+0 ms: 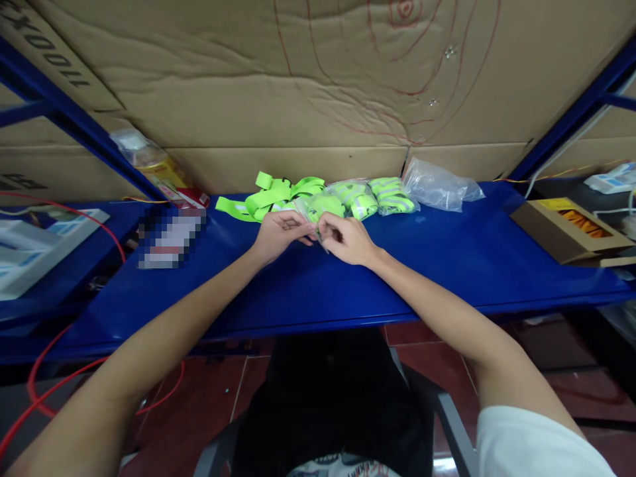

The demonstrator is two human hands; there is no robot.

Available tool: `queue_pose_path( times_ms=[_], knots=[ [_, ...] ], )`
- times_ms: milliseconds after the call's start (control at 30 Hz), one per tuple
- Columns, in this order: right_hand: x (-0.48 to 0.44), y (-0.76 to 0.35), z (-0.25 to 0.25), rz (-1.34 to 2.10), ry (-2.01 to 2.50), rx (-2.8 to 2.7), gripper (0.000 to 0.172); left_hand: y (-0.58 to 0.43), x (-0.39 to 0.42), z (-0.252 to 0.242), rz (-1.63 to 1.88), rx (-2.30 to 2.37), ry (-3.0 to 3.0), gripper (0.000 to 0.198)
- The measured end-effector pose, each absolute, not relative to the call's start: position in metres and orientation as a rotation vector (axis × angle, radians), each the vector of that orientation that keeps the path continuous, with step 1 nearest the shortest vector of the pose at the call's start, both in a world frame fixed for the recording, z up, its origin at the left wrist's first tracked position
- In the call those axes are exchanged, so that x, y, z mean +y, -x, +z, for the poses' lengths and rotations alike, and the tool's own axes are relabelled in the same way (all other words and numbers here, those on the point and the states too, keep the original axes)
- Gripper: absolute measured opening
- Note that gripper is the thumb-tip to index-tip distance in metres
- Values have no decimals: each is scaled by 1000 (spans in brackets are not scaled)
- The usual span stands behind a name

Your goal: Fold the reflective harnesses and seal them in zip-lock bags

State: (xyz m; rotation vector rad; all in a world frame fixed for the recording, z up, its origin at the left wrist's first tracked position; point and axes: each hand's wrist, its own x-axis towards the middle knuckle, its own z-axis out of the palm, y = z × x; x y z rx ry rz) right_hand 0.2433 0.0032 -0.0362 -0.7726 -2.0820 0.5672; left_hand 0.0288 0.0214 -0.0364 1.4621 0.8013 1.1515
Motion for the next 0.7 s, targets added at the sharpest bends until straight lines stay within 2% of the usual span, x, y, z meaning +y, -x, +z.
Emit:
queue_pose_path(
  times_ms=[67, 133, 433, 567, 700],
  knots=[
    [2, -242, -33, 507, 856, -2081, 19, -29, 21, -39, 1158, 821, -1501, 43],
    [2, -241, -31, 464, 910, -2105, 26, -29, 21, -40, 1152, 830, -1519, 42],
    [8, -250, -33, 569, 844, -2197, 23, -23, 24, -39, 1077, 773, -1590, 32],
    [9, -251, -32, 611, 825, -2168, 27, -22, 26, -39, 1073, 763, -1651, 28],
    [11, -253, -30, 485, 902, -2153, 29, -23, 26, -37, 1089, 773, -1734, 29]
  ],
)
